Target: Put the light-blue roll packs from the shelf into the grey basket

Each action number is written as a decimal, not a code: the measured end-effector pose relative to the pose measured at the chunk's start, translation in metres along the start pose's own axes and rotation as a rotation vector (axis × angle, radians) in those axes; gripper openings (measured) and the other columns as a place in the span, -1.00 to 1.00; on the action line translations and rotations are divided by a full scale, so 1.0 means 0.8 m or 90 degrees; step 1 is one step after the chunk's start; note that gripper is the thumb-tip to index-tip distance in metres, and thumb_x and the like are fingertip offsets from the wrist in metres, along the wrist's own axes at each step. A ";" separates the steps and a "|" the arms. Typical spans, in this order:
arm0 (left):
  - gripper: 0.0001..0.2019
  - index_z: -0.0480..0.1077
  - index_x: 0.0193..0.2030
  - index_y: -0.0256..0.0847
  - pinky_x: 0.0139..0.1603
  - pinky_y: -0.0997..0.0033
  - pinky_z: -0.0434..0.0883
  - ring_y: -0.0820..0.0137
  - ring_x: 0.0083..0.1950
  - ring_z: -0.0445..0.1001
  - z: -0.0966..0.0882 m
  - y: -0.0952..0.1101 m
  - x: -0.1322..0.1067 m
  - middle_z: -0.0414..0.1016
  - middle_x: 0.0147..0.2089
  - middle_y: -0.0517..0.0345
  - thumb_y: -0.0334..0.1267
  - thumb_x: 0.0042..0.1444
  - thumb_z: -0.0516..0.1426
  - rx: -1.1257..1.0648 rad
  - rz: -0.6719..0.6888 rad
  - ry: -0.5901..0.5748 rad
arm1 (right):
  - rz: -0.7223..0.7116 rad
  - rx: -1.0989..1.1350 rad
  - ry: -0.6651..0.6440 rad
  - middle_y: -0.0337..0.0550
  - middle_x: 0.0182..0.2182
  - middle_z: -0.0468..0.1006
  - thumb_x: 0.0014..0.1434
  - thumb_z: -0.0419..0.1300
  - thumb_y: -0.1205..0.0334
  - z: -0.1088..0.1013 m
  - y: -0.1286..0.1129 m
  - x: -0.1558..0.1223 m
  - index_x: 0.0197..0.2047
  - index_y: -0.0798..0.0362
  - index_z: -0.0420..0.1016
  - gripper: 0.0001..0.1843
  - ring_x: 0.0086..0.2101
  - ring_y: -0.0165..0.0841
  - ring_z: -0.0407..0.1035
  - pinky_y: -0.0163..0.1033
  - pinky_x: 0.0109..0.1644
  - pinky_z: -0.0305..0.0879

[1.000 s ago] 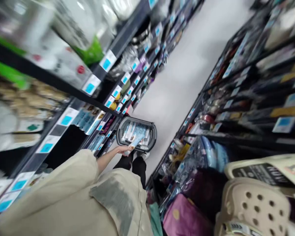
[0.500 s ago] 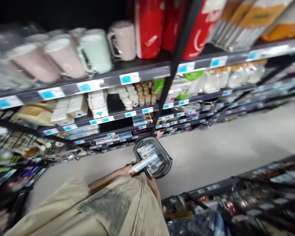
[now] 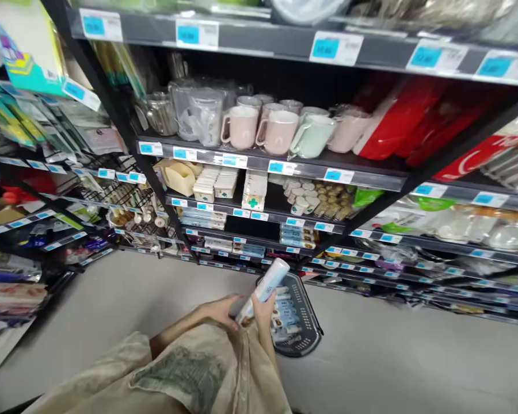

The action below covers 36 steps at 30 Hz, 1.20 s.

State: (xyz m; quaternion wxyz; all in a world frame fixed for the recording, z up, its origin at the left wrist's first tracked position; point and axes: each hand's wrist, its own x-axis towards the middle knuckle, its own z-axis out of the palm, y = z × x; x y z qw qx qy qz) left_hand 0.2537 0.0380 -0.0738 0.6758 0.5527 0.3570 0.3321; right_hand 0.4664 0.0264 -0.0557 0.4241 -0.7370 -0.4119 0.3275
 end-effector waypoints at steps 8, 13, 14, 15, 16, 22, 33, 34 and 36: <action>-0.31 0.50 0.10 -0.11 0.28 -0.06 0.46 0.03 0.14 0.63 -0.142 0.136 0.009 0.63 0.04 -0.08 -0.05 -0.17 0.57 -0.338 0.074 0.181 | -0.321 -0.223 -0.223 -0.01 0.05 0.63 0.04 0.23 0.24 0.103 -0.091 -0.054 0.28 -0.02 0.45 -0.32 0.00 -0.07 0.56 -0.04 0.09 0.48; -0.66 0.44 -0.25 -0.18 -0.13 0.34 0.47 0.36 -0.25 0.57 -0.214 0.142 -0.048 0.52 -0.27 0.19 -0.23 -0.10 0.46 -0.404 0.083 0.370 | -0.248 -0.348 -0.304 -0.07 0.09 0.67 0.07 0.35 0.21 0.181 -0.106 -0.114 0.32 -0.12 0.44 -0.29 0.02 -0.09 0.60 -0.15 0.01 0.46; -0.66 0.42 -0.26 -0.17 -0.16 0.36 0.45 0.37 -0.26 0.55 -0.230 0.138 -0.062 0.50 -0.29 0.21 -0.23 -0.11 0.44 -0.410 0.087 0.407 | -0.213 -0.396 -0.327 -0.08 0.06 0.69 0.08 0.37 0.20 0.187 -0.107 -0.122 0.29 -0.13 0.46 -0.32 -0.02 -0.09 0.62 -0.17 -0.03 0.44; -0.65 0.40 -0.26 -0.16 -0.17 0.37 0.44 0.38 -0.27 0.53 -0.248 0.135 -0.076 0.48 -0.30 0.22 -0.24 -0.13 0.43 -0.413 0.094 0.444 | -0.179 -0.446 -0.346 -0.08 0.01 0.71 0.10 0.37 0.18 0.190 -0.109 -0.129 0.25 -0.12 0.49 -0.39 -0.06 -0.09 0.63 -0.20 -0.08 0.41; -0.64 0.37 -0.26 -0.15 -0.16 0.37 0.43 0.38 -0.27 0.52 -0.266 0.131 -0.090 0.45 -0.31 0.24 -0.23 -0.13 0.42 -0.415 0.101 0.479 | -0.146 -0.493 -0.359 -0.05 -0.05 0.72 0.14 0.36 0.17 0.192 -0.111 -0.133 0.18 -0.09 0.53 -0.48 -0.11 -0.10 0.63 -0.21 -0.12 0.38; -0.62 0.27 -0.20 -0.07 0.14 0.21 0.46 0.32 -0.12 0.46 -0.353 0.105 -0.154 0.35 -0.20 0.16 -0.10 0.00 0.38 -0.425 0.108 0.600 | -0.231 -0.447 -0.358 0.00 0.00 0.66 0.18 0.28 0.30 0.206 -0.131 -0.116 0.08 0.03 0.55 -0.63 -0.02 -0.16 0.55 -0.26 0.01 0.33; -0.65 0.36 -0.12 -0.07 0.16 0.20 0.49 0.32 -0.10 0.50 -0.383 0.091 -0.172 0.43 -0.17 0.13 -0.21 0.01 0.38 -0.502 0.087 0.644 | -0.363 -0.515 -0.277 0.09 -0.04 0.56 0.27 0.24 0.33 0.226 -0.160 -0.114 0.17 0.11 0.52 -0.61 0.01 -0.04 0.40 -0.11 0.08 0.29; -0.66 0.36 -0.15 -0.08 0.13 0.22 0.50 0.33 -0.13 0.50 -0.384 0.088 -0.172 0.43 -0.20 0.14 -0.23 -0.01 0.38 -0.517 0.061 0.648 | -0.357 -0.520 -0.275 0.09 -0.03 0.55 0.25 0.24 0.35 0.227 -0.157 -0.116 0.17 0.10 0.52 -0.59 0.01 -0.04 0.39 -0.11 0.08 0.29; -0.67 0.35 -0.19 -0.09 0.07 0.24 0.50 0.35 -0.18 0.49 -0.384 0.082 -0.174 0.42 -0.25 0.19 -0.27 -0.06 0.37 -0.538 0.029 0.654 | -0.338 -0.517 -0.287 0.08 -0.01 0.55 0.20 0.28 0.38 0.230 -0.151 -0.119 0.18 0.10 0.52 -0.54 0.03 -0.05 0.39 -0.12 0.11 0.30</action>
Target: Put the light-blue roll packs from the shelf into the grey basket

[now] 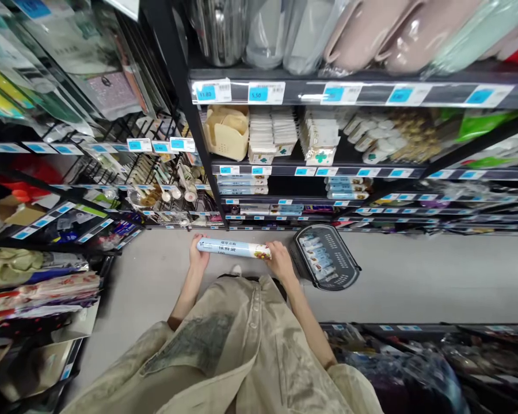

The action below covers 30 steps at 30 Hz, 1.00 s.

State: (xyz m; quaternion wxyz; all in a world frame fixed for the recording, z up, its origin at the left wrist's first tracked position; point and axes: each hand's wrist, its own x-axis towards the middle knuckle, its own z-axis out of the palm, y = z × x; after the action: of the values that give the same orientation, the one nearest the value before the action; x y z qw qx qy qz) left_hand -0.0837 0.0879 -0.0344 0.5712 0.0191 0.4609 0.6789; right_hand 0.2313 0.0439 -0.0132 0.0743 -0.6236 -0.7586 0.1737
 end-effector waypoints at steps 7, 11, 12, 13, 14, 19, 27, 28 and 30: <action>-0.65 0.33 -0.24 -0.10 0.12 0.30 0.43 0.46 -0.24 0.46 -0.023 -0.014 -0.008 0.38 -0.32 0.36 -0.31 -0.15 0.35 0.032 0.018 -0.031 | 0.087 0.040 -0.182 0.07 -0.12 0.68 0.18 0.38 0.26 0.006 -0.004 -0.014 0.09 0.13 0.57 -0.60 -0.09 -0.15 0.55 -0.25 -0.05 0.31; -0.69 0.33 -0.26 -0.11 0.14 0.25 0.41 0.42 -0.23 0.47 -0.028 -0.015 -0.002 0.39 -0.35 0.36 -0.31 -0.13 0.34 0.074 -0.004 -0.068 | 0.142 0.024 -0.190 0.11 -0.15 0.71 0.19 0.39 0.18 0.014 -0.011 -0.037 0.00 0.09 0.59 -0.68 -0.14 -0.12 0.60 -0.26 -0.15 0.26; -0.68 0.33 -0.27 -0.11 0.14 0.24 0.41 0.42 -0.24 0.47 -0.028 -0.014 0.000 0.39 -0.35 0.36 -0.32 -0.14 0.34 0.079 -0.015 -0.071 | 0.155 0.028 -0.188 0.11 -0.15 0.71 0.19 0.39 0.18 0.020 -0.013 -0.045 0.00 0.09 0.58 -0.68 -0.14 -0.12 0.61 -0.26 -0.16 0.25; -0.68 0.33 -0.26 -0.11 0.14 0.24 0.41 0.42 -0.24 0.47 -0.028 -0.013 0.001 0.39 -0.35 0.36 -0.34 -0.15 0.34 0.085 -0.027 -0.071 | 0.166 0.035 -0.190 0.10 -0.14 0.72 0.19 0.38 0.19 0.027 -0.016 -0.052 0.00 0.09 0.58 -0.68 -0.15 -0.12 0.61 -0.27 -0.16 0.25; -0.67 0.34 -0.26 -0.12 0.14 0.25 0.41 0.43 -0.25 0.47 -0.027 -0.012 0.002 0.39 -0.34 0.36 -0.35 -0.16 0.33 0.093 -0.038 -0.070 | 0.174 0.045 -0.194 0.09 -0.15 0.72 0.19 0.37 0.19 0.034 -0.018 -0.060 0.00 0.08 0.58 -0.69 -0.15 -0.12 0.62 -0.27 -0.17 0.24; -0.66 0.35 -0.26 -0.13 0.09 0.28 0.42 0.43 -0.24 0.46 -0.016 -0.018 0.002 0.41 -0.30 0.32 -0.38 -0.19 0.35 0.130 -0.096 -0.055 | 0.214 0.100 -0.208 0.08 -0.14 0.73 0.22 0.37 0.15 0.063 -0.020 -0.092 -0.01 0.08 0.58 -0.70 -0.15 -0.13 0.62 -0.27 -0.19 0.23; -0.63 0.35 -0.20 -0.10 0.15 0.23 0.45 0.39 -0.18 0.46 0.018 -0.048 -0.013 0.39 -0.25 0.28 -0.32 -0.17 0.35 0.163 -0.111 -0.134 | 0.274 0.121 -0.140 0.03 -0.12 0.69 0.20 0.38 0.21 0.047 0.008 -0.113 -0.01 0.08 0.53 -0.70 -0.14 -0.22 0.57 -0.30 -0.15 0.20; -0.62 0.34 -0.20 -0.10 0.15 0.24 0.46 0.39 -0.18 0.46 0.023 -0.051 -0.013 0.38 -0.25 0.27 -0.32 -0.17 0.36 0.161 -0.113 -0.134 | 0.274 0.119 -0.135 0.03 -0.12 0.69 0.20 0.38 0.22 0.042 0.011 -0.111 -0.02 0.08 0.53 -0.71 -0.15 -0.22 0.56 -0.30 -0.15 0.20; -0.62 0.34 -0.20 -0.08 0.14 0.26 0.47 0.39 -0.17 0.45 0.030 -0.054 -0.012 0.39 -0.23 0.25 -0.32 -0.16 0.35 0.159 -0.117 -0.130 | 0.272 0.106 -0.130 0.02 -0.11 0.68 0.19 0.37 0.23 0.032 0.016 -0.105 -0.03 0.08 0.53 -0.71 -0.15 -0.22 0.55 -0.31 -0.16 0.19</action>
State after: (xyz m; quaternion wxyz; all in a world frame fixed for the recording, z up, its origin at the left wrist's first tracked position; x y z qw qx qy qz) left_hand -0.0343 0.0914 -0.0436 0.6678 0.1164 0.4808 0.5561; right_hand 0.2523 -0.0400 -0.0330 0.0102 -0.7405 -0.5964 0.3097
